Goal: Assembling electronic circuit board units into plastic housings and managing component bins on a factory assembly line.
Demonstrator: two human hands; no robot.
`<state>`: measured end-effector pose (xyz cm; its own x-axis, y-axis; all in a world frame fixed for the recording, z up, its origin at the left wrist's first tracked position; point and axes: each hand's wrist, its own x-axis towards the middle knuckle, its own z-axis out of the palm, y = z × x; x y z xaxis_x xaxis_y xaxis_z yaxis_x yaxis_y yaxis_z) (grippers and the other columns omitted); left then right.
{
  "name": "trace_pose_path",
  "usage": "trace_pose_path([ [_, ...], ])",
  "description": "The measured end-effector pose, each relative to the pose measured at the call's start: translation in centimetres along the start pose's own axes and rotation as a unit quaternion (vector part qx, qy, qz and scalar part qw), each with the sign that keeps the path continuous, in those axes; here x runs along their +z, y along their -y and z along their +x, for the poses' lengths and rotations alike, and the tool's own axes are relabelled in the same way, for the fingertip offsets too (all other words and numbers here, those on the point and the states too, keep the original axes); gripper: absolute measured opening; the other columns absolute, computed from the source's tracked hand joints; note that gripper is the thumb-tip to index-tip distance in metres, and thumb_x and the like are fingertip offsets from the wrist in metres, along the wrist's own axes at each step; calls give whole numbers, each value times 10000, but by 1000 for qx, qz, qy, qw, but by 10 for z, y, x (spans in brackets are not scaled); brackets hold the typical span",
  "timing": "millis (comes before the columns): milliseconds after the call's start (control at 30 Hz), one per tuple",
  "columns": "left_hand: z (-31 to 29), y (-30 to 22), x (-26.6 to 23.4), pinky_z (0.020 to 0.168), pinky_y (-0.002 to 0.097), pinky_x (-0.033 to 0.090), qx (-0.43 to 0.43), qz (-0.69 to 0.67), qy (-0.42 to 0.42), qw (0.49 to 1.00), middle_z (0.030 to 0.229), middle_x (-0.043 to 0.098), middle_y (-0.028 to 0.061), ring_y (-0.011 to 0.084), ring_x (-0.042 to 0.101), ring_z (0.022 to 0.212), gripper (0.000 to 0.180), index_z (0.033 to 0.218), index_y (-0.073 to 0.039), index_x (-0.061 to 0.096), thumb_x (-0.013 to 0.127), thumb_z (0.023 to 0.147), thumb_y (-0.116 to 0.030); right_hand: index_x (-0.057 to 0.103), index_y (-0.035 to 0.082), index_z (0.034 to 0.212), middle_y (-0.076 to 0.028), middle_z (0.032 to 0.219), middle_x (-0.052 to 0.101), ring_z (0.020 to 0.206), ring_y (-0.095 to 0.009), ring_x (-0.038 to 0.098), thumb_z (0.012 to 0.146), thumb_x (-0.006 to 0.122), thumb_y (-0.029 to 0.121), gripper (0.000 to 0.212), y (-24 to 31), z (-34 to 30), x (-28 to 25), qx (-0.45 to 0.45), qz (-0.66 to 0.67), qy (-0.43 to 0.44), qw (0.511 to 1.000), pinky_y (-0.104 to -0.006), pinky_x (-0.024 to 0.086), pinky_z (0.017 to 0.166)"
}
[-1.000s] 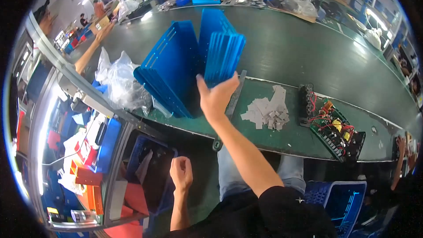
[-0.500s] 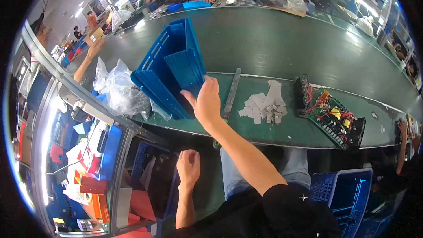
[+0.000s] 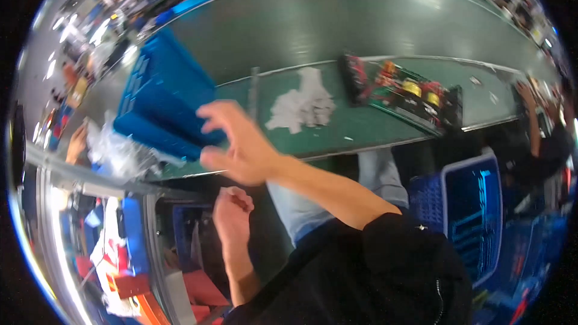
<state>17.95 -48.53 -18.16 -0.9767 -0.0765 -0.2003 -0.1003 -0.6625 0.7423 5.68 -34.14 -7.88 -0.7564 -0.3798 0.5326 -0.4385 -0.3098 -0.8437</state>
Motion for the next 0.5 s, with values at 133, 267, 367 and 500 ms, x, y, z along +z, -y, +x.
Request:
trace_pose_path([
  [133,12,12,93,905,365,471,-99,-98,70,988,1041,636,61,223,605,989,425,1137,-73,631,459,1007,-440,493,17,1343,-176,1331,489,1082,-320,597,846,707,376,649,31,-76,-7,-95,-128,155,975,-468,526,809],
  [267,33,50,150,899,394,490,-367,-99,158,911,986,632,55,240,608,971,448,1089,-85,645,448,1000,-477,587,9,1197,-186,1180,597,977,-354,643,848,705,413,547,40,-113,-32,-26,-307,72,948,-442,519,785],
  [367,33,72,178,909,410,499,-423,-173,215,863,908,613,55,252,615,950,440,972,-74,655,442,1002,-458,610,-12,1065,-165,979,655,873,-350,658,848,715,371,452,74,-113,-51,86,-287,13,954,-427,514,742],
  [500,43,118,232,889,433,523,-491,-236,303,782,671,528,71,266,599,797,496,670,-70,597,434,1000,-402,642,24,1038,-135,981,677,817,-333,665,795,748,254,351,87,-132,-91,37,-374,-105,921,-406,519,750],
])
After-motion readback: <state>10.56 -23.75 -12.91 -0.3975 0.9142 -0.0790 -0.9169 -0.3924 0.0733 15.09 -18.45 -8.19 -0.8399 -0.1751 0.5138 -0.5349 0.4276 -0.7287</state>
